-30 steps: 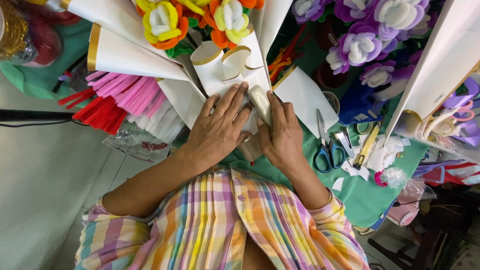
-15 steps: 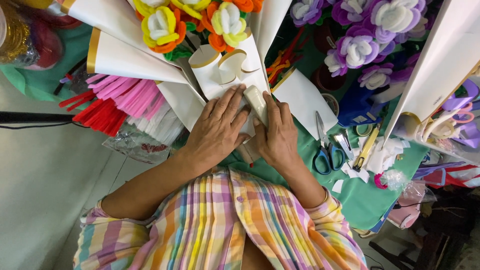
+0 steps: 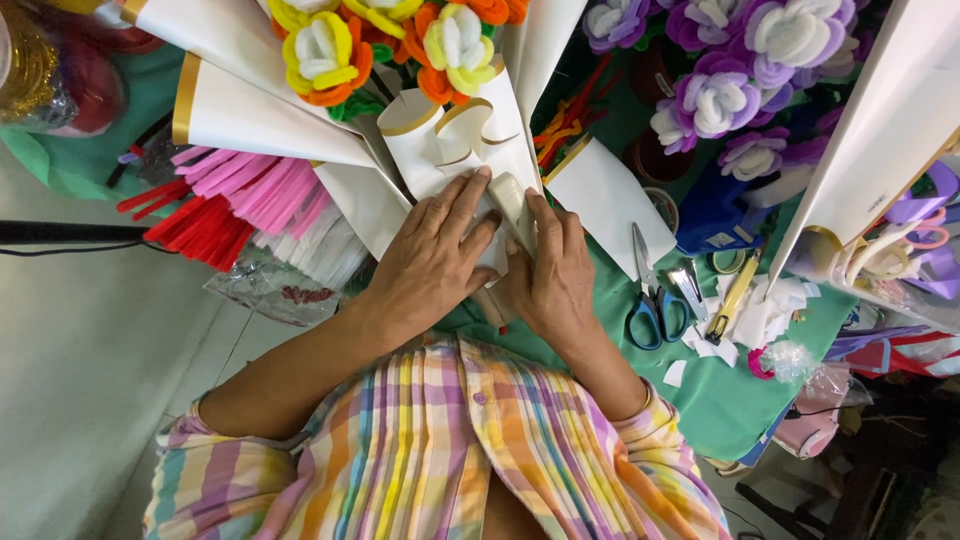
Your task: The person folds white paper with gold edges around a bouquet of artificial flowers. They use scissors to trim the paper and a stapler to secure the wrapping in place.
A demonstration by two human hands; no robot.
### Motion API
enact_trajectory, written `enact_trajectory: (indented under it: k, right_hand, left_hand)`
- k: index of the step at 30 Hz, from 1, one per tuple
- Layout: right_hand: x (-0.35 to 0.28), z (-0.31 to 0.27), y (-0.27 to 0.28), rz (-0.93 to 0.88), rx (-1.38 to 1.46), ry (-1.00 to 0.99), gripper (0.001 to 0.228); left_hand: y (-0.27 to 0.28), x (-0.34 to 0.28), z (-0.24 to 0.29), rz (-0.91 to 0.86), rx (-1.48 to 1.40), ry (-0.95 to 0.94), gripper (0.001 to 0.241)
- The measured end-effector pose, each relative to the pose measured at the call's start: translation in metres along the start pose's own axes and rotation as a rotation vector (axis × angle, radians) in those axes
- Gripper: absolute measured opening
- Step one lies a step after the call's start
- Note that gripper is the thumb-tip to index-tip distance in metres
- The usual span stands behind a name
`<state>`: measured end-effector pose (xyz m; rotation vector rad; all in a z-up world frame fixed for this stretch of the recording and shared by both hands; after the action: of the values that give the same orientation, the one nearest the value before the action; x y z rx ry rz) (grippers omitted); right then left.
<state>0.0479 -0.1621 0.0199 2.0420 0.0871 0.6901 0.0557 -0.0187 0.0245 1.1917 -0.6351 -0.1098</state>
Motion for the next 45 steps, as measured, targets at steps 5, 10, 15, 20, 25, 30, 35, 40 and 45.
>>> enact_trajectory:
  k: [5,10,15,20,25,30,35,40,45]
  right_hand:
    - [-0.017,0.01,-0.012,0.013,-0.073,0.018,0.062]
    - [-0.015,0.005,-0.011,0.035,-0.146,0.05,0.06]
    - [-0.015,0.009,-0.015,0.052,-0.09,0.059,0.063]
    - [-0.014,0.006,-0.016,0.06,-0.132,0.074,0.064]
    - [-0.015,0.007,-0.022,0.06,-0.179,0.103,0.064]
    - [-0.009,0.0,-0.018,0.02,-0.271,0.155,0.066]
    - [-0.014,0.006,-0.027,-0.014,-0.299,0.176,0.063]
    - [-0.011,0.004,-0.03,-0.04,-0.38,0.193,0.062]
    - [-0.008,0.003,-0.031,-0.033,-0.433,0.21,0.058]
  left_hand:
    - [0.003,0.001,-0.001,-0.013,-0.023,-0.003,0.06]
    - [0.008,0.002,-0.001,-0.016,-0.036,-0.015,0.058]
    - [0.006,0.002,-0.002,0.0,-0.071,-0.033,0.062]
    - [0.007,0.003,-0.003,0.0,-0.073,-0.028,0.065]
    - [0.008,0.004,-0.005,-0.033,-0.156,0.009,0.087]
    - [0.005,0.005,-0.004,-0.01,-0.049,-0.023,0.092]
    - [0.002,0.004,-0.004,-0.045,-0.051,-0.032,0.091]
    - [-0.005,0.003,-0.007,-0.066,-0.034,-0.042,0.096]
    - [-0.007,0.005,-0.006,-0.047,-0.047,-0.051,0.091]
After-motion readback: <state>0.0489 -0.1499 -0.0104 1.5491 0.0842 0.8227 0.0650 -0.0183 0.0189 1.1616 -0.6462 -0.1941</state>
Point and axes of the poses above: each hand's wrist, its own x-axis towards the middle knuckle, its own y-axis out of the back of the hand, z = x × y, the point moved 6 cm from there along x, towards the middle knuckle, and after that the axes turned 10 degrees about y, right-handed, at the moved point
